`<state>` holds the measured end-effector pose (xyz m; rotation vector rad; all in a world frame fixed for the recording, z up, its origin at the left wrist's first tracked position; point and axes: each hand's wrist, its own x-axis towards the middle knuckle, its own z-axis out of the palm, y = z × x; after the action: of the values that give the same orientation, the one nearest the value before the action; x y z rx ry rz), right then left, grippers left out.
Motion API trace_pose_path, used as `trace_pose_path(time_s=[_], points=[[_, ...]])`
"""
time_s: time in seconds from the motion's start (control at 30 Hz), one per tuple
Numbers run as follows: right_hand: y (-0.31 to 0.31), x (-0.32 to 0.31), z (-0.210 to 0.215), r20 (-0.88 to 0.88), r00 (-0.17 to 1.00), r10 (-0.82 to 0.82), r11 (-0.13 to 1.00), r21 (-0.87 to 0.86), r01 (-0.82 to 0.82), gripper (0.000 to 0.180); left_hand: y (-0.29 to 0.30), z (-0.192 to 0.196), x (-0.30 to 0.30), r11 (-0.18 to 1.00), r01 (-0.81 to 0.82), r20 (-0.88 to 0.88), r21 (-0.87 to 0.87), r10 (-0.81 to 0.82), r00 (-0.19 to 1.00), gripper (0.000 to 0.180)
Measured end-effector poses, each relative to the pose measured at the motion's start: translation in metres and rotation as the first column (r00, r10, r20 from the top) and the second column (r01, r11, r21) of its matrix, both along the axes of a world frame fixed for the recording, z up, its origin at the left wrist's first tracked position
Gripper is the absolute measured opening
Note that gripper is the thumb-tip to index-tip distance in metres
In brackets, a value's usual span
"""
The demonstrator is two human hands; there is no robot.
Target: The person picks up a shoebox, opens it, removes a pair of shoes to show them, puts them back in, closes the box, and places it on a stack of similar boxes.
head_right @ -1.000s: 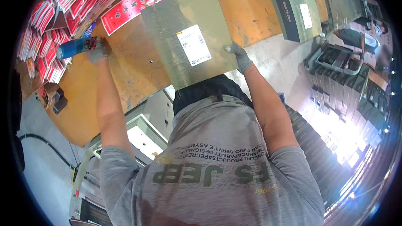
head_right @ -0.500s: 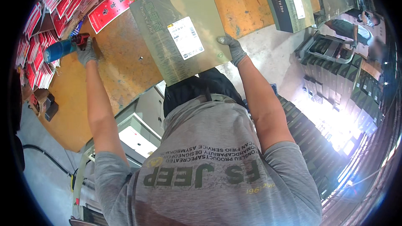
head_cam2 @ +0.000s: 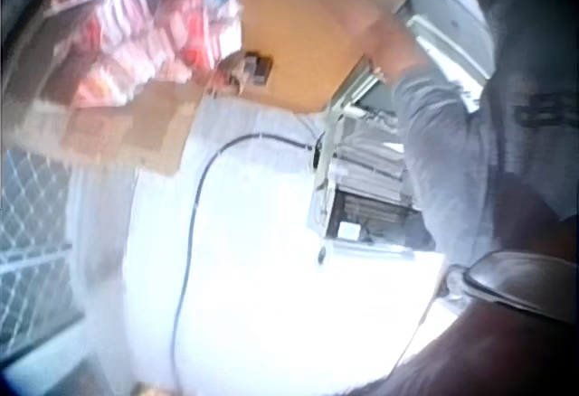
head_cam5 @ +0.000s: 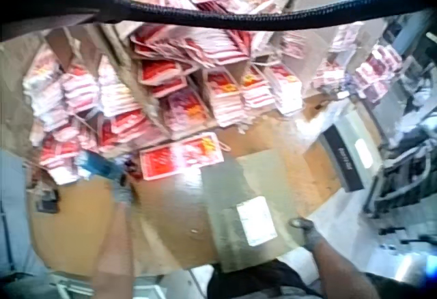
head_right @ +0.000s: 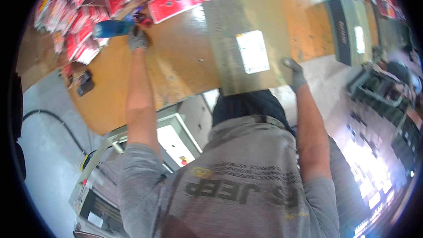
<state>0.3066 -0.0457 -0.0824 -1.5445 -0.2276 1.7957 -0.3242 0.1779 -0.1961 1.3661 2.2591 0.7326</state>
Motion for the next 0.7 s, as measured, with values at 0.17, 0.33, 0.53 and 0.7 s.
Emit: trace_pose_path(time_s=[0.17, 0.33, 0.53, 0.7], points=[[-0.001, -0.014, 0.012, -0.008, 0.999, -0.041, 0.999, 0.025, 0.041, 0.055, 0.003, 0.046, 0.038, 0.991, -0.071, 0.212, 0.115, 0.046, 0.976, 0.035], [0.007, -0.016, 0.025, -0.071, 0.997, -0.016, 0.999, 0.027, 0.018, 0.061, 0.008, 0.002, 0.004, 0.990, -0.067, 0.253, 0.121, 0.034, 0.967, 0.034], [0.017, -0.014, 0.014, -0.198, 0.980, -0.016, 0.996, 0.087, 0.034, 0.062, -0.054, -0.013, 0.016, 0.962, -0.111, 0.430, 0.251, -0.008, 0.903, 0.041], [0.015, -0.007, 0.013, -0.186, 0.983, 0.010, 0.998, 0.065, 0.002, 0.070, -0.154, 0.104, 0.161, 0.995, 0.078, 0.499, 0.055, -0.095, 0.861, 0.041]])
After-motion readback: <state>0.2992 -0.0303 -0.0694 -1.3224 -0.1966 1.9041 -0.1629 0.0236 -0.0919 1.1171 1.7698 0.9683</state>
